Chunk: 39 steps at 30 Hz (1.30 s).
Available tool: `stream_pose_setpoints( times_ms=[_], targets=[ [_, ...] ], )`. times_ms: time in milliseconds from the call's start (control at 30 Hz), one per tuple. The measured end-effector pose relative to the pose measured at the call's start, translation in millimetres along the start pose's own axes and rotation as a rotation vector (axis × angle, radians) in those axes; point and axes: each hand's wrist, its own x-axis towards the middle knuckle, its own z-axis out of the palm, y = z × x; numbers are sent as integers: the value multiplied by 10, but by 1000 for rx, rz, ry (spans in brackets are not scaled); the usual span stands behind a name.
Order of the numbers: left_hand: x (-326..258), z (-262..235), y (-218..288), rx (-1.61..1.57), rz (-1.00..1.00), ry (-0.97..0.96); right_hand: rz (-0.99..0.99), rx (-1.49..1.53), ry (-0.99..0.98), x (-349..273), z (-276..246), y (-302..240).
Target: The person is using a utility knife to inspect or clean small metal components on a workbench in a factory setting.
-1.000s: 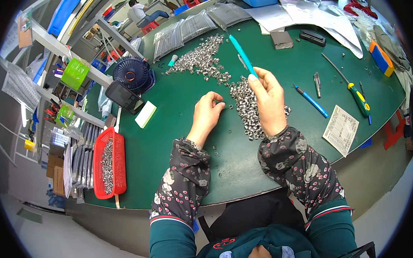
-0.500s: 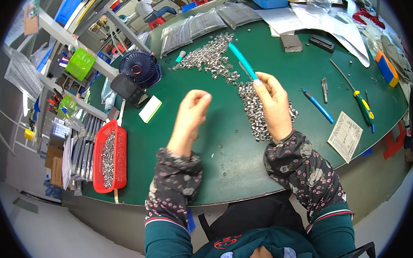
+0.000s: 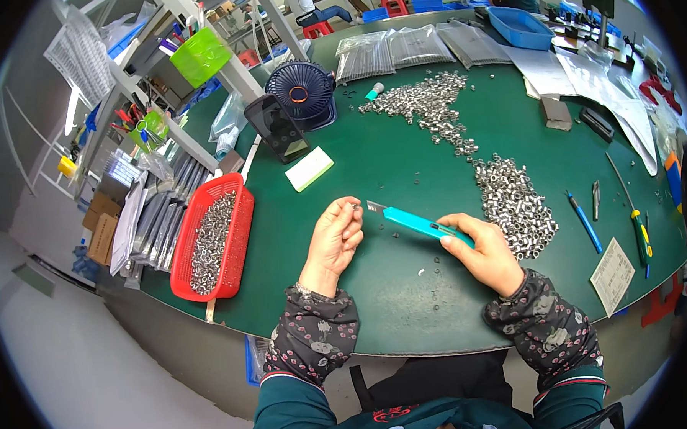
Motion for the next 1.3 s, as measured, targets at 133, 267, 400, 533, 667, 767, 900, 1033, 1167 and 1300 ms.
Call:
stream_pose_setpoints(
  times_ms=[133, 267, 400, 533, 667, 767, 900, 1033, 1167, 1300],
  targets=[
    [2, 11, -20, -3, -23, -12, 32, 38, -65, 18, 19, -55],
    [18, 37, -39, -8, -15, -13, 35, 43, -81, 18, 31, -20],
    [8, 44, -52, 30, -14, -5, 38, -18, -77, 24, 26, 6],
    [5, 31, -70, 86, -4, 20, -77, -138, 8, 2, 48, 18],
    [-2, 44, -75, 137, 6, 46, -123, -286, 55, -10, 25, -53],
    [-4, 60, -69, 152, -3, 63, -162, -350, 86, -19, 31, -55],
    [-9, 72, -57, 178, -20, 70, -230, -441, 120, -19, 27, -73],
    [-16, 62, -48, 204, -17, 61, -240, -456, 115, -14, 27, -97],
    [-5, 55, -47, 215, -22, 54, -249, -475, 118, -21, 24, -105],
    [1, 26, -47, 217, -21, 38, -241, -486, 111, -24, 21, -120]
  ],
)
